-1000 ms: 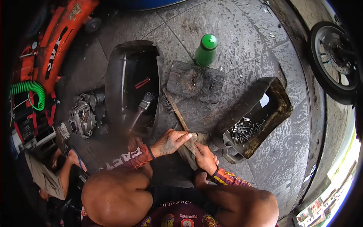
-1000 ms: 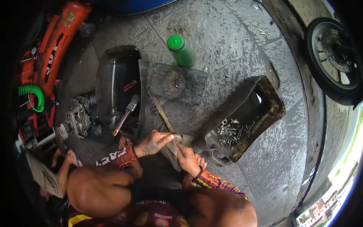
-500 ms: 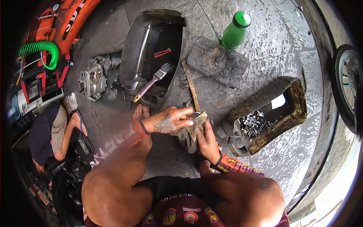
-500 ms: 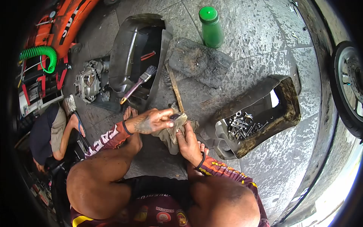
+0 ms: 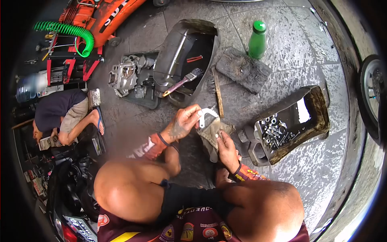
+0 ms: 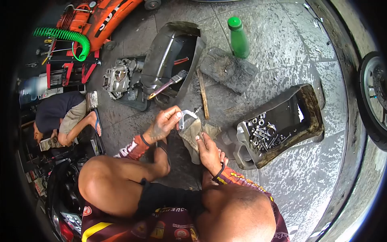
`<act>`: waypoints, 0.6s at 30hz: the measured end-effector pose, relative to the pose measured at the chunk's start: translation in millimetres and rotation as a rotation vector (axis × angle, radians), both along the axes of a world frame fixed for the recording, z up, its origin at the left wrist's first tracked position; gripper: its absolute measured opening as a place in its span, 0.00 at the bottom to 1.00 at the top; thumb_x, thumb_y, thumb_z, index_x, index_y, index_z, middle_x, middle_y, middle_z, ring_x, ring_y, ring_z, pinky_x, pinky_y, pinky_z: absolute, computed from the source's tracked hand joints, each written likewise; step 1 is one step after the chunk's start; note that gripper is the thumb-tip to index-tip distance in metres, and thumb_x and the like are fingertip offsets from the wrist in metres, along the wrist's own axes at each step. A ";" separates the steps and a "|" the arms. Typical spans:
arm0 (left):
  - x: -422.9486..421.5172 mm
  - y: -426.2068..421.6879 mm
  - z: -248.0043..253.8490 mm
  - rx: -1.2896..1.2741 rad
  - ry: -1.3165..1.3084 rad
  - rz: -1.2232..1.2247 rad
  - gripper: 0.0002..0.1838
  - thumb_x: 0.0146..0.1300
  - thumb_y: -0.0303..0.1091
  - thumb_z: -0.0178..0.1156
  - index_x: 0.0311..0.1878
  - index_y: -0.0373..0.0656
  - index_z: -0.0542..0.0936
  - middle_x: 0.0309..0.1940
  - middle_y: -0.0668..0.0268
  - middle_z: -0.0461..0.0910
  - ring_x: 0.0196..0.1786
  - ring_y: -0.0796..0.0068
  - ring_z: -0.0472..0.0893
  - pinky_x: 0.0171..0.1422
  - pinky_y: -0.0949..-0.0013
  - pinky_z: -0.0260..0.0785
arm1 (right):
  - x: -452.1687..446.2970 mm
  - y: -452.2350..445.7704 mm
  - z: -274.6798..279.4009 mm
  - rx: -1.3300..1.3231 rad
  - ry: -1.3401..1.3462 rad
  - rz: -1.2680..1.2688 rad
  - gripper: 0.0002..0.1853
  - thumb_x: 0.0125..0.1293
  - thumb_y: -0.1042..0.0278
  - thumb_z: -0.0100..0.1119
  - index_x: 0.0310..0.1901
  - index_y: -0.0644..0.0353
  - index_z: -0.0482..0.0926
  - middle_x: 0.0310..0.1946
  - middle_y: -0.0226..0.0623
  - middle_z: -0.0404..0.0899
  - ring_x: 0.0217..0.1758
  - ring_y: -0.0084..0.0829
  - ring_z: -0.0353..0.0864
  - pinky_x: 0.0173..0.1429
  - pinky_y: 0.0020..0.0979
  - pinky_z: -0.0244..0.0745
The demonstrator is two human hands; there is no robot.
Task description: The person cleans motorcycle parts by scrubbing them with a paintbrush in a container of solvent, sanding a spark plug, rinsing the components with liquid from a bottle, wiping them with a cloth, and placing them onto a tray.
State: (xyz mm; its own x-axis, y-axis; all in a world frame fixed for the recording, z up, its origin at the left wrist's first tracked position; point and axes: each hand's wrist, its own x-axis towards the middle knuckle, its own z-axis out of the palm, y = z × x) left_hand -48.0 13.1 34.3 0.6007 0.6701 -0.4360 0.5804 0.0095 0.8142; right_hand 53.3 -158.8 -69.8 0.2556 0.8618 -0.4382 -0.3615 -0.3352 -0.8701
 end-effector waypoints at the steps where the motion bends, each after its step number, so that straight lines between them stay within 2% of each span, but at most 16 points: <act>1: -4.8 -8.1 -1.7 -0.036 -0.004 0.083 0.12 0.71 0.37 0.50 0.34 0.38 0.73 0.21 0.70 0.74 0.24 0.83 0.75 0.30 0.76 0.67 | 1.6 -7.6 -0.8 -0.098 -0.055 0.078 0.21 0.69 0.55 0.54 0.55 0.64 0.75 0.36 0.45 0.81 0.40 0.35 0.79 0.46 0.32 0.70; 2: -12.8 -13.6 -4.1 -0.068 -0.004 0.171 0.12 0.71 0.36 0.50 0.35 0.39 0.73 0.21 0.70 0.75 0.24 0.83 0.75 0.30 0.76 0.66 | 1.5 -16.9 -2.8 -0.079 -0.050 0.095 0.21 0.69 0.55 0.54 0.55 0.64 0.75 0.36 0.45 0.81 0.40 0.35 0.79 0.46 0.32 0.70; 4: -42.5 -14.3 -21.1 -0.130 -0.154 0.385 0.11 0.73 0.38 0.49 0.37 0.42 0.72 0.21 0.72 0.73 0.22 0.84 0.72 0.26 0.78 0.63 | -5.8 -35.2 -10.3 -0.304 -0.521 0.263 0.20 0.68 0.50 0.54 0.54 0.54 0.78 0.34 0.42 0.80 0.40 0.38 0.78 0.44 0.37 0.69; 6: -69.5 -8.4 -19.4 -0.120 -0.296 0.689 0.12 0.74 0.43 0.46 0.36 0.46 0.70 0.20 0.71 0.71 0.20 0.87 0.68 0.21 0.82 0.53 | -19.5 -56.7 -35.0 -0.258 -0.774 0.360 0.19 0.67 0.46 0.53 0.51 0.47 0.80 0.38 0.41 0.79 0.45 0.43 0.76 0.45 0.44 0.68; 7: -80.4 -4.1 -11.2 -0.046 -0.319 0.811 0.12 0.74 0.44 0.47 0.36 0.48 0.69 0.19 0.73 0.69 0.19 0.86 0.68 0.20 0.82 0.53 | -14.1 -55.3 -31.6 -0.255 -0.752 0.486 0.19 0.66 0.46 0.54 0.50 0.47 0.80 0.42 0.42 0.76 0.48 0.48 0.73 0.47 0.49 0.66; 8: -95.7 0.5 -6.7 0.004 -0.303 0.922 0.13 0.73 0.44 0.47 0.34 0.50 0.68 0.18 0.74 0.68 0.18 0.86 0.67 0.19 0.82 0.54 | -19.2 -64.4 -45.5 -0.083 -1.094 0.469 0.19 0.70 0.55 0.52 0.53 0.60 0.78 0.35 0.40 0.76 0.40 0.35 0.74 0.49 0.28 0.68; 10: -136.0 12.9 -14.4 0.062 -0.292 1.063 0.13 0.73 0.45 0.48 0.33 0.51 0.67 0.17 0.75 0.66 0.17 0.86 0.66 0.18 0.81 0.54 | -28.6 -75.1 -66.8 0.084 -1.826 0.232 0.19 0.71 0.55 0.51 0.53 0.60 0.78 0.35 0.39 0.75 0.39 0.34 0.74 0.49 0.29 0.68; 12: -168.6 30.9 -31.1 0.146 -0.287 1.083 0.15 0.73 0.44 0.48 0.31 0.47 0.68 0.17 0.74 0.67 0.16 0.86 0.66 0.17 0.79 0.55 | -24.6 -64.0 -52.1 -0.149 -1.259 0.480 0.21 0.70 0.49 0.49 0.56 0.54 0.77 0.42 0.41 0.75 0.46 0.40 0.73 0.53 0.37 0.67; 13: -174.8 38.9 -31.3 0.112 -0.182 1.100 0.16 0.72 0.45 0.49 0.30 0.47 0.68 0.17 0.74 0.66 0.15 0.85 0.66 0.17 0.79 0.55 | -22.5 -57.9 -44.0 -0.305 -1.015 0.538 0.23 0.70 0.46 0.48 0.57 0.51 0.77 0.45 0.42 0.75 0.50 0.43 0.73 0.55 0.41 0.67; 14: -184.1 46.5 -38.6 0.074 -0.075 1.114 0.17 0.72 0.46 0.50 0.29 0.46 0.68 0.16 0.74 0.66 0.14 0.85 0.65 0.16 0.78 0.55 | -18.5 -46.3 -31.2 -0.432 -0.784 0.592 0.25 0.68 0.41 0.49 0.58 0.47 0.77 0.53 0.48 0.76 0.58 0.53 0.72 0.59 0.51 0.65; 15: -190.9 54.2 -48.2 0.081 -0.074 1.102 0.21 0.71 0.52 0.48 0.29 0.45 0.70 0.15 0.74 0.67 0.13 0.85 0.65 0.14 0.78 0.54 | -31.0 -64.1 -66.7 -0.396 -0.960 0.534 0.25 0.68 0.41 0.50 0.58 0.48 0.77 0.52 0.48 0.77 0.58 0.53 0.72 0.60 0.50 0.64; 17: -201.8 60.1 -51.9 -0.026 -0.035 1.072 0.23 0.71 0.55 0.46 0.30 0.45 0.71 0.15 0.74 0.67 0.13 0.85 0.65 0.14 0.79 0.53 | -22.6 -53.9 -48.3 -0.275 -0.683 0.489 0.26 0.68 0.42 0.51 0.58 0.50 0.77 0.51 0.48 0.77 0.58 0.51 0.70 0.62 0.50 0.61; 18: -203.1 59.8 -56.7 -0.134 0.001 1.033 0.26 0.71 0.58 0.44 0.30 0.45 0.73 0.15 0.74 0.68 0.13 0.85 0.65 0.13 0.79 0.52 | -27.7 -68.6 -66.9 -0.286 -0.693 0.490 0.26 0.68 0.42 0.51 0.58 0.50 0.77 0.51 0.48 0.77 0.58 0.51 0.70 0.62 0.50 0.61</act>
